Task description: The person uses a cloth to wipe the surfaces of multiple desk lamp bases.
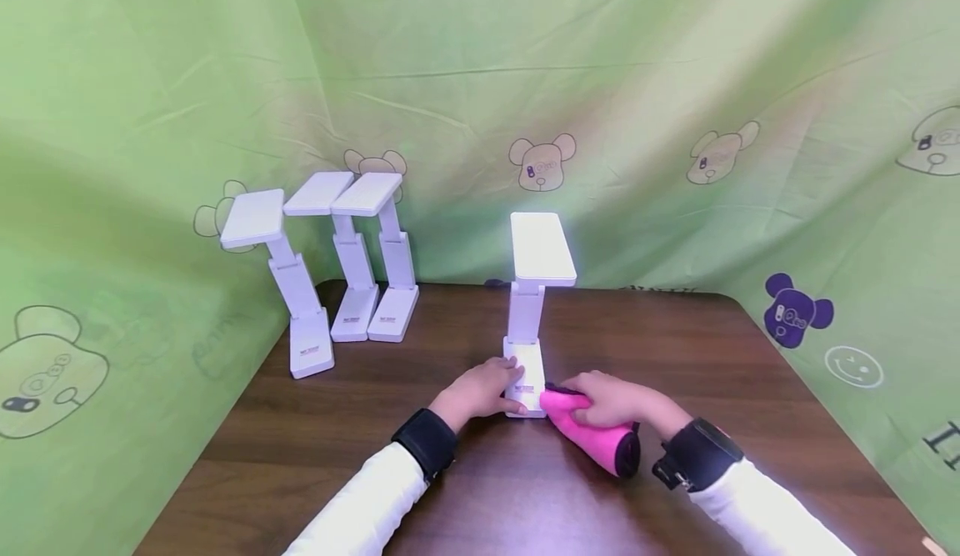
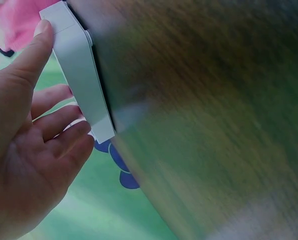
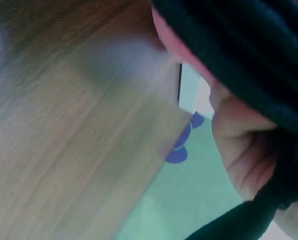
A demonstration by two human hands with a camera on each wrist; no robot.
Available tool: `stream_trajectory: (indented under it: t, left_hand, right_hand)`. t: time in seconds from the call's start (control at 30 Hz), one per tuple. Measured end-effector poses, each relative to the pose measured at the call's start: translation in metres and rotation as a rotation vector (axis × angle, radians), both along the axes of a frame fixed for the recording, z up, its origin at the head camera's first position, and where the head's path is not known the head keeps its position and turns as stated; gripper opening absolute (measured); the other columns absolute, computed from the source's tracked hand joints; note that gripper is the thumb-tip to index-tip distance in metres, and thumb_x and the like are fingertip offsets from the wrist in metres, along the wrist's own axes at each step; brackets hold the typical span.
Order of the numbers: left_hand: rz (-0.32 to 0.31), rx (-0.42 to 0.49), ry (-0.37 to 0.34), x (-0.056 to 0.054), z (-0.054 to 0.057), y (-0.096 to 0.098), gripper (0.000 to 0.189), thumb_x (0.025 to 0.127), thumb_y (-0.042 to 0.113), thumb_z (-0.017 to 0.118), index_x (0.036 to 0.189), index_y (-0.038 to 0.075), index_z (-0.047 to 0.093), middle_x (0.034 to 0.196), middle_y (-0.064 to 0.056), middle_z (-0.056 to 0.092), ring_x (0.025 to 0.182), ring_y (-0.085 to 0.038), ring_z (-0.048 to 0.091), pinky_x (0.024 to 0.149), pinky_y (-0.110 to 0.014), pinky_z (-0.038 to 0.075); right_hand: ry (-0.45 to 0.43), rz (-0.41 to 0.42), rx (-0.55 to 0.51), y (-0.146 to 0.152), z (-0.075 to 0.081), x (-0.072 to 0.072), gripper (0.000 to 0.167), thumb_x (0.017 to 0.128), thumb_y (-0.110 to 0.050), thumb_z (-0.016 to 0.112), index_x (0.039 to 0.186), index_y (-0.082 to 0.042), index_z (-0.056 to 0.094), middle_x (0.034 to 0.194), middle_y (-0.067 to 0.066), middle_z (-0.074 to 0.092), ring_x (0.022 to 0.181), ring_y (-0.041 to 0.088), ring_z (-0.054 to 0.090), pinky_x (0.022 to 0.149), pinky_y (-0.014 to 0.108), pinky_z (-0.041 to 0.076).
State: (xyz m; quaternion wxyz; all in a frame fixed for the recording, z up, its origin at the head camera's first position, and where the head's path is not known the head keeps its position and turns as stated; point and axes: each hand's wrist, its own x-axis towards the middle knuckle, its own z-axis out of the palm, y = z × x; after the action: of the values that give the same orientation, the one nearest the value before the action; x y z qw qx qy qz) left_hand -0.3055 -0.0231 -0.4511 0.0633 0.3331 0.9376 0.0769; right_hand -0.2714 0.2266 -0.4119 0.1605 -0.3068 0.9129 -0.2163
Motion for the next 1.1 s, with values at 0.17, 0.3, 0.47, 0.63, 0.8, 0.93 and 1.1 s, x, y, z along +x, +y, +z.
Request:
stream_trajectory:
  t: [0.17, 0.3, 0.47, 0.63, 0.8, 0.93, 1.1]
  left_hand:
    - [0.003, 0.006, 0.009, 0.001, 0.0, -0.001, 0.076, 0.091, 0.05, 0.071, 0.151, 0.009, 0.049, 0.155, -0.014, 0.046, 0.143, -0.027, 0.044, 0.115, -0.036, 0.038]
    - [0.003, 0.008, 0.02, 0.002, -0.001, -0.001, 0.076, 0.091, 0.051, 0.071, 0.15, 0.009, 0.05, 0.155, -0.013, 0.046, 0.142, -0.027, 0.045, 0.115, -0.036, 0.038]
    - [0.014, 0.002, 0.016, 0.004, -0.001, 0.001, 0.077, 0.09, 0.055, 0.069, 0.151, 0.011, 0.049, 0.156, -0.01, 0.045, 0.143, -0.024, 0.044, 0.115, -0.034, 0.037]
    - [0.017, 0.001, 0.016, 0.005, -0.001, 0.002, 0.077, 0.09, 0.055, 0.068, 0.151, 0.012, 0.049, 0.157, -0.009, 0.045, 0.143, -0.023, 0.043, 0.115, -0.033, 0.037]
    - [-0.001, -0.006, 0.025, 0.004, -0.001, 0.004, 0.077, 0.09, 0.056, 0.068, 0.15, 0.011, 0.05, 0.156, -0.011, 0.046, 0.142, -0.025, 0.044, 0.115, -0.034, 0.037]
    - [-0.006, -0.009, 0.028, 0.001, -0.001, 0.005, 0.077, 0.089, 0.056, 0.069, 0.149, 0.011, 0.051, 0.155, -0.012, 0.047, 0.14, -0.026, 0.047, 0.113, -0.035, 0.039]
    - [0.02, -0.012, 0.01, 0.0, 0.001, 0.004, 0.078, 0.087, 0.056, 0.071, 0.148, 0.013, 0.053, 0.154, -0.01, 0.049, 0.137, -0.026, 0.049, 0.112, -0.036, 0.041]
  right_hand:
    - [-0.14, -0.017, -0.016, 0.014, 0.01, -0.009, 0.051, 0.087, -0.021, 0.072, 0.134, -0.003, 0.063, 0.108, 0.002, 0.068, 0.089, 0.015, 0.062, 0.078, 0.036, 0.053]
    - [-0.21, -0.198, -0.099, 0.02, 0.015, -0.038, 0.059, 0.088, -0.023, 0.072, 0.138, 0.003, 0.055, 0.102, 0.012, 0.068, 0.078, 0.022, 0.067, 0.068, 0.04, 0.057]
    - [-0.03, -0.384, -0.153, 0.007, 0.001, -0.077, 0.053, 0.09, -0.019, 0.069, 0.132, 0.011, 0.056, 0.089, 0.016, 0.067, 0.069, 0.023, 0.064, 0.061, 0.036, 0.054]
    - [0.154, -0.513, -0.146, -0.018, -0.025, -0.095, 0.051, 0.093, -0.017, 0.067, 0.133, 0.011, 0.056, 0.103, 0.025, 0.068, 0.082, 0.03, 0.064, 0.073, 0.042, 0.054]
    - [0.194, -0.534, -0.102, -0.03, -0.034, -0.094, 0.045, 0.091, -0.014, 0.067, 0.127, 0.011, 0.059, 0.1, 0.026, 0.068, 0.082, 0.033, 0.063, 0.072, 0.043, 0.053]
    - [0.181, -0.519, -0.058, -0.031, -0.028, -0.081, 0.039, 0.089, -0.011, 0.068, 0.12, 0.011, 0.062, 0.09, 0.021, 0.066, 0.074, 0.029, 0.062, 0.064, 0.037, 0.051]
    - [0.134, -0.422, 0.035, -0.034, -0.017, -0.056, 0.036, 0.09, -0.01, 0.07, 0.121, 0.007, 0.064, 0.085, 0.014, 0.064, 0.068, 0.023, 0.06, 0.059, 0.033, 0.049]
